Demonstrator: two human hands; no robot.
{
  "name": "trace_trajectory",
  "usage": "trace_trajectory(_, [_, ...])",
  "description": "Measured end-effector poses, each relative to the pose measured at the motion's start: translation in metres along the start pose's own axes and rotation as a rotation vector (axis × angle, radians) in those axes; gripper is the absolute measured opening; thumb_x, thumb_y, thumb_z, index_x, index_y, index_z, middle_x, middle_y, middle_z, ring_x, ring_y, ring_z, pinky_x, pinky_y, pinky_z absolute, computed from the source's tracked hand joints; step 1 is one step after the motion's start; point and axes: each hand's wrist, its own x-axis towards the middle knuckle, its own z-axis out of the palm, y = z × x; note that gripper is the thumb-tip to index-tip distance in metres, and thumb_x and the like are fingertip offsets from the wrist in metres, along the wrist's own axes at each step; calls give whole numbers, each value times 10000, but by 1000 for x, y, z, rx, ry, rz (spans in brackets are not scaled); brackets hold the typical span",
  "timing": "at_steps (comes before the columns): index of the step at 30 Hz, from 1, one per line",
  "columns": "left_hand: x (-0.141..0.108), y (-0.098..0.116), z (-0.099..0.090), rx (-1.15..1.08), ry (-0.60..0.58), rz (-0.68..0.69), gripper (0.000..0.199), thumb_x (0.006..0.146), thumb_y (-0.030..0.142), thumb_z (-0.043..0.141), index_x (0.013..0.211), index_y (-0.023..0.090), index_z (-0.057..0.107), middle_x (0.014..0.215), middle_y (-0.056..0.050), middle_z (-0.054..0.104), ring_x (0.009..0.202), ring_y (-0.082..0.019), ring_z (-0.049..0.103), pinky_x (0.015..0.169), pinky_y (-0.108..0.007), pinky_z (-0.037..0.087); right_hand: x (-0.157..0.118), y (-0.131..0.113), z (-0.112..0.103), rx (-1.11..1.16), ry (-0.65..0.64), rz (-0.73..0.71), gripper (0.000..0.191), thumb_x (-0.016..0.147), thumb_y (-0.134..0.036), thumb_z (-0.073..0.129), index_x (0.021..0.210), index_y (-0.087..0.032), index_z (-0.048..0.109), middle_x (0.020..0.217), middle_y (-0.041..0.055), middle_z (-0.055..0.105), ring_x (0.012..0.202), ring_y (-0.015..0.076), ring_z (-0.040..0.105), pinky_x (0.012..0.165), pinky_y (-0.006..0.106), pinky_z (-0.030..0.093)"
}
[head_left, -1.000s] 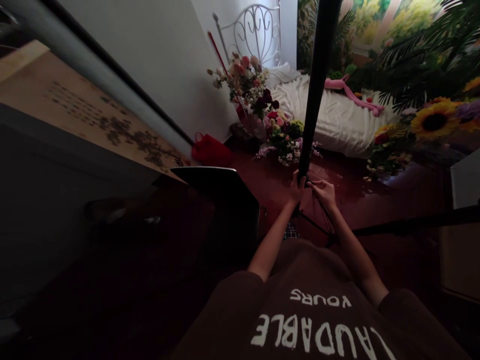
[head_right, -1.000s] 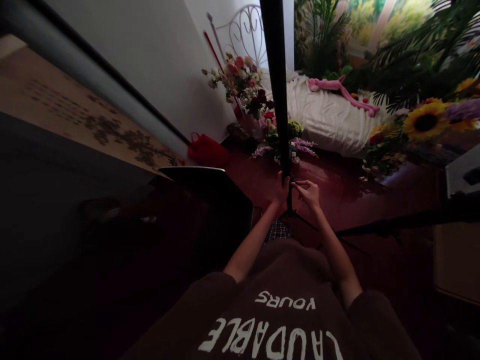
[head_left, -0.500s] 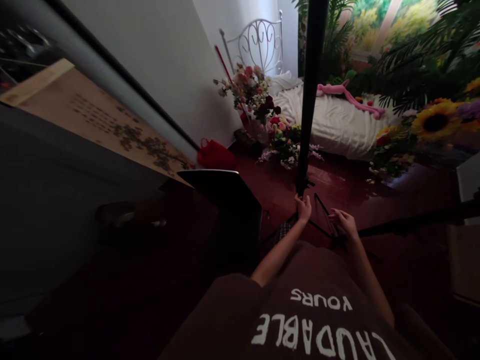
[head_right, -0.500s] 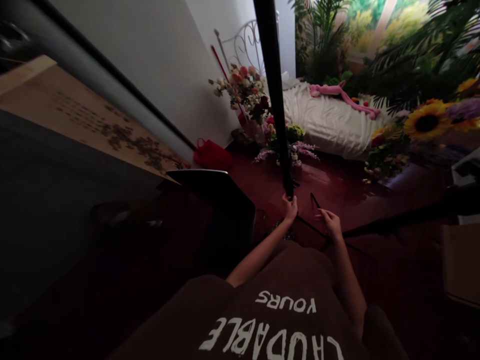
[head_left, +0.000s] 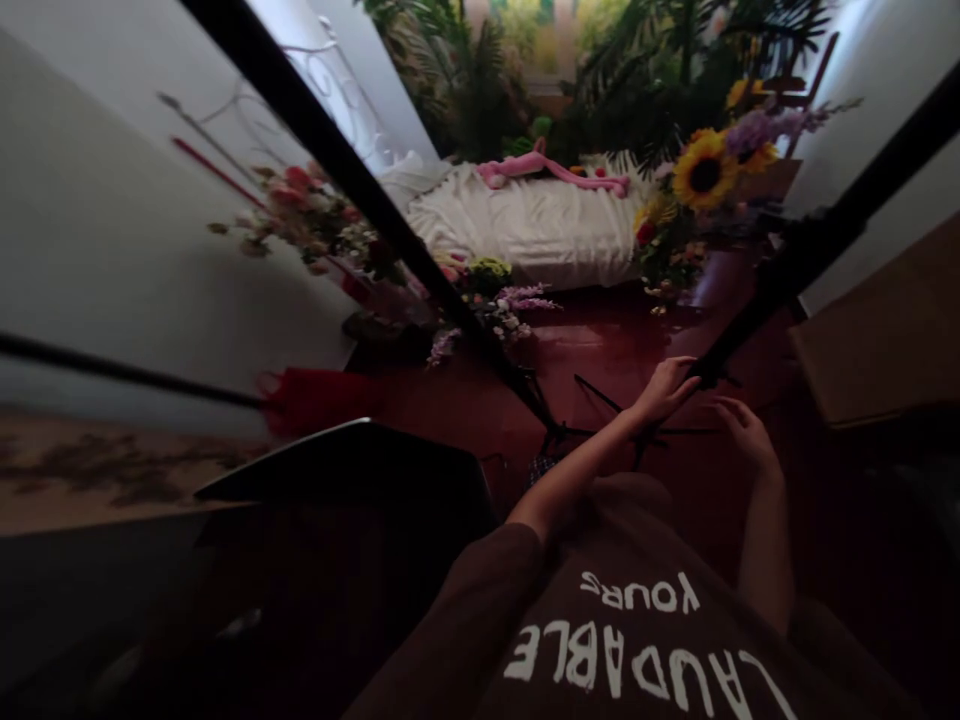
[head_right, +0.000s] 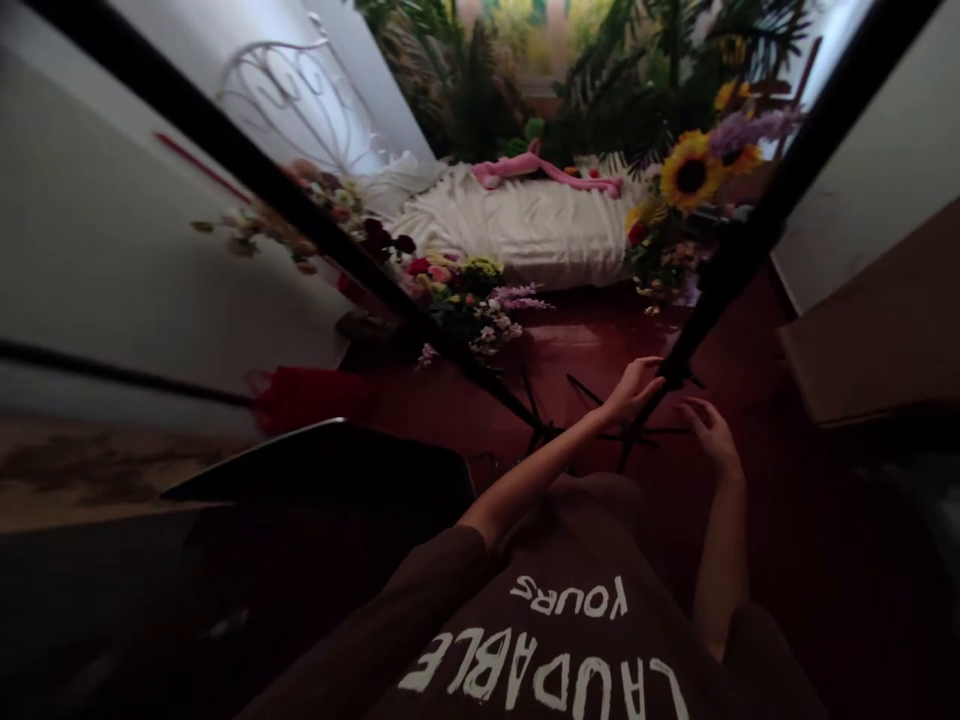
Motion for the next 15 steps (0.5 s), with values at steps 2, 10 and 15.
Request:
trace_trajectory(2, [9,10,16,-43,-29,66,574,885,483,544,1340,166,394,1280,-162,532,1212,-227,525,1055,-392,399,-8,-9,-11,81,152,-74,439,742,-524,711,1065,-232,654,984,72,747,898,209,717,860,378,561])
trace_trajectory(10, [18,7,26,-92,-114,-7,548,925,471,469,1358,168,325,1047,-100,627,858,-141,616,821,-297,483,-4,-12,-5,212,228,48,570,689,-621,689,1080,-217,594,892,53,745,695,179,706,636,300,559])
trace_trajectory(15, [27,26,19,-131,-116,-19,472,953,481,394,1324,189,378,969,-54,630,765,-113,607,764,-251,480,5,-26,23,217,214,5,585,732,-742,562,950,-202,620,829,70,736,707,206,705,631,320,564])
